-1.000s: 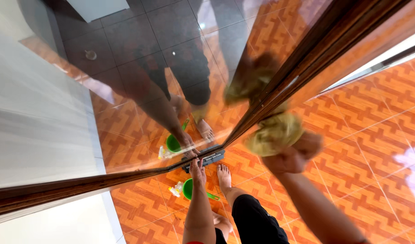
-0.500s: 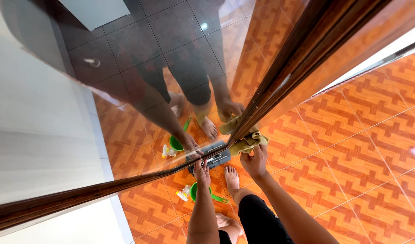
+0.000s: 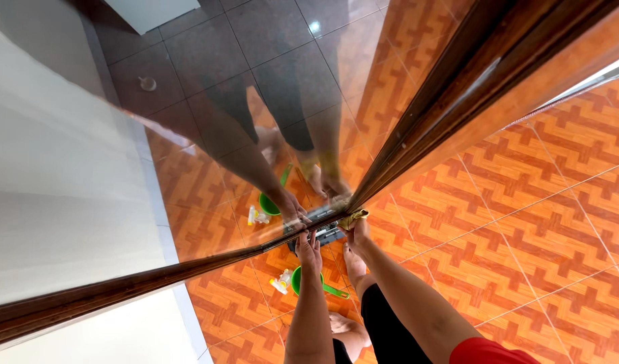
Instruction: The person sprays cleaning liquid on a glass door and wipes the surface with a yellow cloth. They then move to a balcony area to shake out the cloth before returning to wipe the bottom edges of the door and the frame.
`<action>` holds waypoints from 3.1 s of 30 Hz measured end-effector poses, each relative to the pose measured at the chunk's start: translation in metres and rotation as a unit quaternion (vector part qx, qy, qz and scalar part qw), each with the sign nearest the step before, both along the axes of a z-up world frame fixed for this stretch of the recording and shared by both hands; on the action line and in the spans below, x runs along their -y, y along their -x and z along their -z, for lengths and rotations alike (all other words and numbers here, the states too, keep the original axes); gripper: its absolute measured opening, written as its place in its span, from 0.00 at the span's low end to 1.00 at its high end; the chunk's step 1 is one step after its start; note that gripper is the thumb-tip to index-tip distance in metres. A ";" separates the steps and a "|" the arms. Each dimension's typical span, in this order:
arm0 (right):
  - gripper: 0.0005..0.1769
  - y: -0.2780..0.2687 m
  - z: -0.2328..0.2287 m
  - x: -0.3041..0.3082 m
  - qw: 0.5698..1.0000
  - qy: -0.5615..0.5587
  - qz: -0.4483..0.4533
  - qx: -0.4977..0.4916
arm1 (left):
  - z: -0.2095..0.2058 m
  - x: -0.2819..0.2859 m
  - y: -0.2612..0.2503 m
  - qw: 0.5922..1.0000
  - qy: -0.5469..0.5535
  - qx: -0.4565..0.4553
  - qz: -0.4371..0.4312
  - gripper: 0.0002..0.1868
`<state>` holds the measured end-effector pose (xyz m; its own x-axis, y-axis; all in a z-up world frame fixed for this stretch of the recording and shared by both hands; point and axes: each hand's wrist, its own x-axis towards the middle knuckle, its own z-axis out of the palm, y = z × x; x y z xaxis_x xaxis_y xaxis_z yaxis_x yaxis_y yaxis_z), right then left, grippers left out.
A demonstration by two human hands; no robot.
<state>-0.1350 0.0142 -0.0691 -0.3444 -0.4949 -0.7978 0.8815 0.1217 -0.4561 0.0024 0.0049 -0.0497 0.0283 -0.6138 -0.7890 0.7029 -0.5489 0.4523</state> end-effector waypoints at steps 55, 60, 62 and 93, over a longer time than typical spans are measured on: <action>0.16 0.048 -0.060 0.032 0.978 -0.021 -0.113 0.172 | -0.173 0.040 0.005 0.985 -0.150 -0.067 -0.050 0.27; 0.11 0.067 -0.081 0.040 0.973 0.088 -0.095 0.191 | -0.160 0.023 0.004 0.992 -0.095 -0.041 0.076 0.26; 0.09 0.072 -0.112 0.037 0.973 0.089 -0.101 0.189 | -0.147 0.005 0.003 0.993 -0.055 -0.046 0.090 0.23; 0.09 0.045 -0.384 0.122 0.208 0.419 -0.025 -0.883 | -0.342 0.153 -0.054 0.266 0.510 0.805 -0.145 0.32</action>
